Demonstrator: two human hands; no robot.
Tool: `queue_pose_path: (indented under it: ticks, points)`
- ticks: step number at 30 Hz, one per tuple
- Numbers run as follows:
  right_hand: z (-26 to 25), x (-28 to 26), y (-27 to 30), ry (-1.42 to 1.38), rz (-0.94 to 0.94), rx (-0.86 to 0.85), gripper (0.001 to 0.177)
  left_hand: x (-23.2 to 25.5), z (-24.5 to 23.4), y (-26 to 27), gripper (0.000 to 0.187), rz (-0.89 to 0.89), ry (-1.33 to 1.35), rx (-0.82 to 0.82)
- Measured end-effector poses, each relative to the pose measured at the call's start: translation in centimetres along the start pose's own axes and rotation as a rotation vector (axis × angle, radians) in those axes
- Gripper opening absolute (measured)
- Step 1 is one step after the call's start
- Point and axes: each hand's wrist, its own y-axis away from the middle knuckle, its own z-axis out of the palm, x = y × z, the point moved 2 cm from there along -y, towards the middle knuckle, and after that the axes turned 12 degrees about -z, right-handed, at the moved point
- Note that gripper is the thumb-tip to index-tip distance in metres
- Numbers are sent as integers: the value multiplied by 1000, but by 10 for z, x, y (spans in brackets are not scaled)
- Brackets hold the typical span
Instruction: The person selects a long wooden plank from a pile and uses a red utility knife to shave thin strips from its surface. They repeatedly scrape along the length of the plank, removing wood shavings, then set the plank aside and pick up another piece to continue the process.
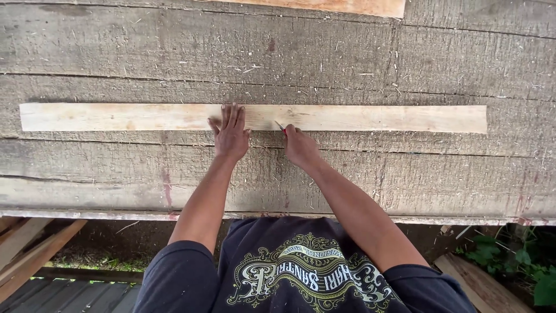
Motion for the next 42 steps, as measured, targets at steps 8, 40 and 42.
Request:
queue_pose_path:
  ticks: [8,40,42]
  points:
    - [-26,-58,-18,-119,144,7,30,16,-33,3,76,-30,-114,-48]
    - [-56,17,-17,-165,326,25,28,127,-25,7,70,169,-117,-261]
    - [-67,2,-11,-201,334,18,25,130,-29,8,68,133,-141,-264]
